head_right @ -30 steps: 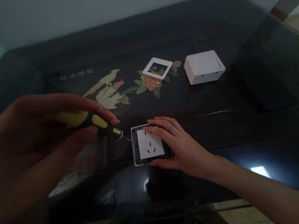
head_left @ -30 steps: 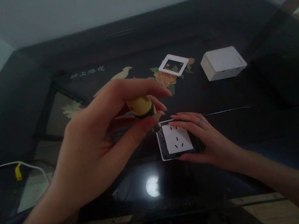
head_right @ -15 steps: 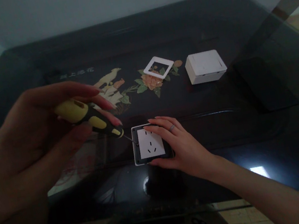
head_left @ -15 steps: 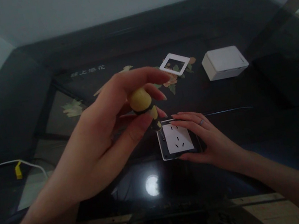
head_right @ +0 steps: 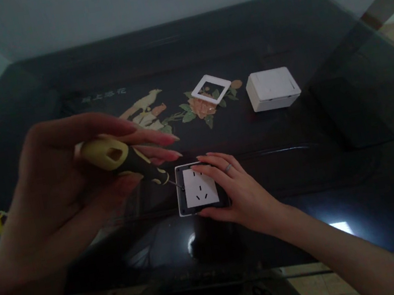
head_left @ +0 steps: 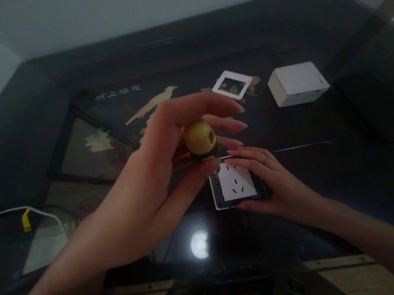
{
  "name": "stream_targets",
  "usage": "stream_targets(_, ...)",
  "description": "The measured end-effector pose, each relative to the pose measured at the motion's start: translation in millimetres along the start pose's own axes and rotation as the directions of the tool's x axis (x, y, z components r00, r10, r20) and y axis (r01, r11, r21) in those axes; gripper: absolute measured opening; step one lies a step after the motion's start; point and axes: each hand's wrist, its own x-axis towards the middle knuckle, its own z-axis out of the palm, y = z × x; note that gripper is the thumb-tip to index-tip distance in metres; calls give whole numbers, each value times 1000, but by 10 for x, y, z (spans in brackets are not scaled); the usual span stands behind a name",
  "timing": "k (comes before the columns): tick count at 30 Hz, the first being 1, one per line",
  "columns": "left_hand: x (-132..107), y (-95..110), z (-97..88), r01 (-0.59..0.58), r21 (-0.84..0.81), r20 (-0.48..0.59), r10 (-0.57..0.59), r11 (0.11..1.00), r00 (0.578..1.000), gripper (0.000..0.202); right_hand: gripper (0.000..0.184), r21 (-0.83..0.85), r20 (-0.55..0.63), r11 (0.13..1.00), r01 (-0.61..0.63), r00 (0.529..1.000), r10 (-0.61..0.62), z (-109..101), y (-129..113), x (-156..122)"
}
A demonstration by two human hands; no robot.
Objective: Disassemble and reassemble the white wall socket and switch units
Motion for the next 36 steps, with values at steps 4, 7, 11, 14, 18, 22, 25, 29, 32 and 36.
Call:
stream_targets(4, 16, -30, 5, -33, 108, -95, 43, 994, 995, 37, 70, -43, 19, 999, 24, 1000, -23, -23, -3, 2)
stream_targets(7, 28, -43, -15, -77, 206, -154, 110, 975, 982, 32, 72, -106, 54, 993, 54, 997, -48, -55, -46, 47)
stream_targets(11, 22, -34, -17, -105, 276, -187, 160, 955, 969, 31, 75, -181, 110, 978, 106, 990, -87, -55, -118, 147)
stream_targets(14, 1, 0, -27, -51, 223, -162, 89, 973, 983, 41, 76, -217, 128, 965, 145, 985, -119, -25, -146, 213)
stream_targets(18, -17, 35, -71, -27, 164, -40, 34, 986, 999, 40, 73, -236, 130, 964, 120, 987, -91, -4, -155, 250)
stream_targets(22, -2, 31, -99, -86, 214, 28, 82, 973, 996, 36, 74, -190, 106, 978, 89, 992, -70, 11, -145, 253)
stream_targets(25, 3, 35, -91, -48, 212, 22, 45, 976, 999, 39, 73, -133, 95, 989, 58, 994, -46, 34, -133, 248)
stream_targets(29, -3, 40, -58, -29, 215, 0, 30, 976, 1000, 35, 69, -93, 99, 995, 48, 994, -39, 52, -122, 228)
stream_targets(32, 0, 12, -37, -84, 268, -25, 95, 960, 995, 33, 71, -83, 89, 995, 55, 995, -48, 59, -107, 209)
stream_targets(36, 0, -29, -13, -123, 302, -28, 137, 945, 990, 35, 73, -80, 68, 993, 85, 994, -80, 76, -91, 193)
